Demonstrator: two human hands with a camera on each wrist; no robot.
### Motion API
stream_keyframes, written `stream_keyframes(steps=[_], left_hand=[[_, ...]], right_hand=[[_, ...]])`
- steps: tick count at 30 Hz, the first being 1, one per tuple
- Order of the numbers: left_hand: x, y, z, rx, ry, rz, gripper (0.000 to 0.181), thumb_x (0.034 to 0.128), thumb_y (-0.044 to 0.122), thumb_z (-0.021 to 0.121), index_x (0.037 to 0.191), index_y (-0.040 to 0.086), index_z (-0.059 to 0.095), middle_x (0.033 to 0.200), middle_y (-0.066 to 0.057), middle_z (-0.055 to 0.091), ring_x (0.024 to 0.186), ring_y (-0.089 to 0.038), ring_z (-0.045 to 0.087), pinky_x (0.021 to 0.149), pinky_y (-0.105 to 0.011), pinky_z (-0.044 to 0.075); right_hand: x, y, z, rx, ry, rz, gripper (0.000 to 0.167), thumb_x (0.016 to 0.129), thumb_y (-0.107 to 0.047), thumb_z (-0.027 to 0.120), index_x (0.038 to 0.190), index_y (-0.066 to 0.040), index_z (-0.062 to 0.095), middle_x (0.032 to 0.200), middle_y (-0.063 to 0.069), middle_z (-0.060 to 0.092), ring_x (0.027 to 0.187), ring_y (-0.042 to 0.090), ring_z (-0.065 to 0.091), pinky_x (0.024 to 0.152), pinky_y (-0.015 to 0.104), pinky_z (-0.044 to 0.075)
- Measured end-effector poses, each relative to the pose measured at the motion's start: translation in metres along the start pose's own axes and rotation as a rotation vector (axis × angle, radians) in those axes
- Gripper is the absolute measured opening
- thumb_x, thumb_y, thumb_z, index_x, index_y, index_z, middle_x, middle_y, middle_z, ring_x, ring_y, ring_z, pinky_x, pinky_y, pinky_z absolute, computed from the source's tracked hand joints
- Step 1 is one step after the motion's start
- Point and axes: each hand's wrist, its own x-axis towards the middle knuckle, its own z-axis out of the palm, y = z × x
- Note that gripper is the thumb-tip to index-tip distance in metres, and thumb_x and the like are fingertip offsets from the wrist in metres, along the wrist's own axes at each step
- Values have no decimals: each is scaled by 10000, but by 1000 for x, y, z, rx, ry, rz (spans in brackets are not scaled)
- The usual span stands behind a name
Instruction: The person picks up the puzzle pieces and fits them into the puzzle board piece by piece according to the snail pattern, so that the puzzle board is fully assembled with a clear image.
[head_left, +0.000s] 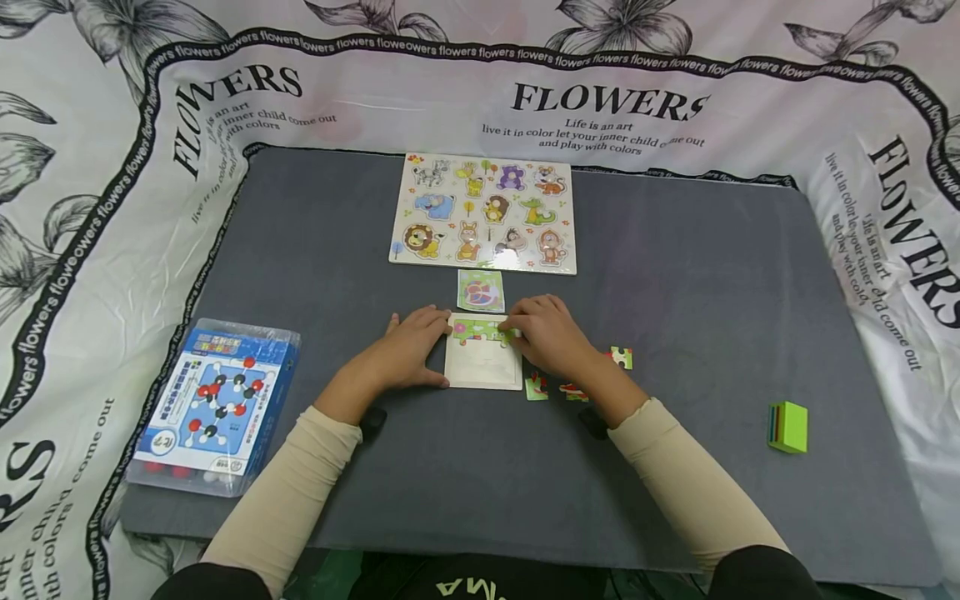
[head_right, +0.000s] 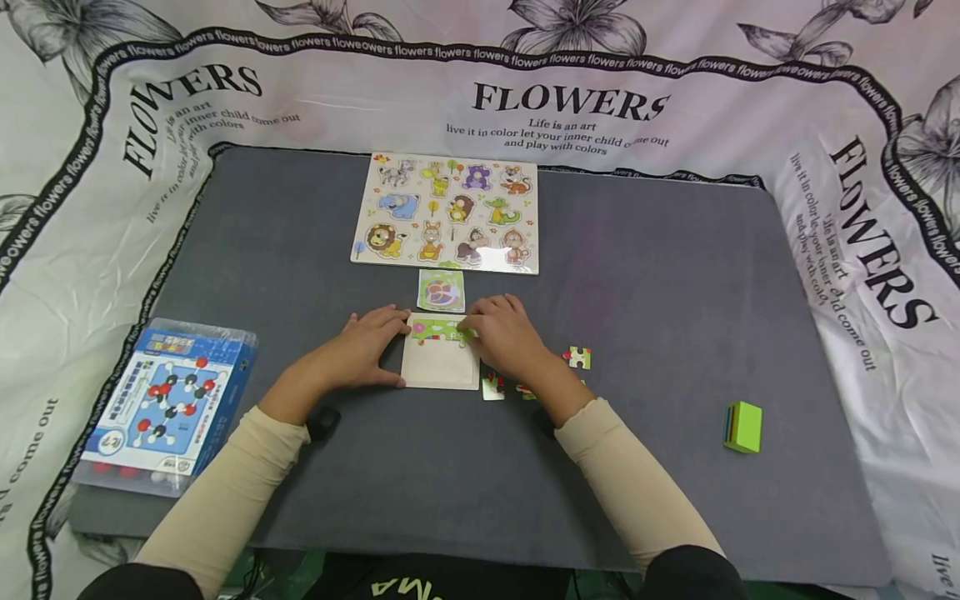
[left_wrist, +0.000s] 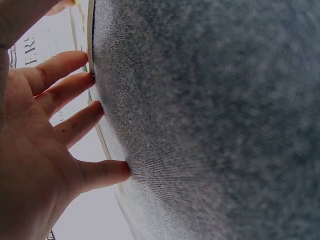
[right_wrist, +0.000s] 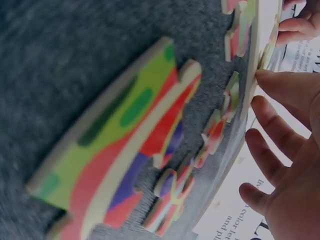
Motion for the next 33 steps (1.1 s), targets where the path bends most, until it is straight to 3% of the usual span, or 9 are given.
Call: stream_keyframes(steps=[6,11,14,20,25,33], left_hand=[[2,1,4,-10,-1,6,798,740,398,842,1381,67,502,1565,-109,315,1477,-312,195,1073,-718,172],[2,0,8,-29,-1,2,796,740,401,842,1381,75,500,1566,-102,313,1480,-301,186,1078,-714,167],[2,0,9,-40,-2,-2,797,740,397,843,1383,76,498,1567,-102,311,1482,-299,180,1078,-715,162],[0,-1,9,-31,6,-4,796,745,395,838,1386,70,497,1565,-108,313,1478,-309,191,1078,-716,161],[1,-1,6,-27,4,-6,802,747,392,838,1392,66,491,1566,-108,311,1478,-307,190,1080,-715,155],[1,0,2,-3,9,8,801,746,388,839,1387,56,494,1560,-121,319,1474,-319,198,1072,-723,160]], right_hand=[[-8,-8,-3,-86,-9,-23,205,888,-166,713,1089,-156,749,1103,57,651,1114,316,541,1035,558,333],[-16,-13,-1,-150,-77,-58,251,948,-186,619,1185,-140,687,1170,75,609,1172,327,502,1068,585,295],[-18,-8,-1,-69,-97,-32,299,956,-211,615,1237,-122,664,1211,84,599,1201,328,487,1080,585,277],[-25,13,-19,86,-51,39,354,899,-200,705,1233,-88,668,1219,121,627,1204,334,505,1074,559,296],[-38,25,-30,110,-81,81,374,857,-164,748,1219,-96,677,1203,119,639,1187,330,518,1053,536,318],[-51,30,-21,131,-98,81,368,810,-120,787,1170,-130,706,1113,63,677,1141,298,550,1046,507,339]])
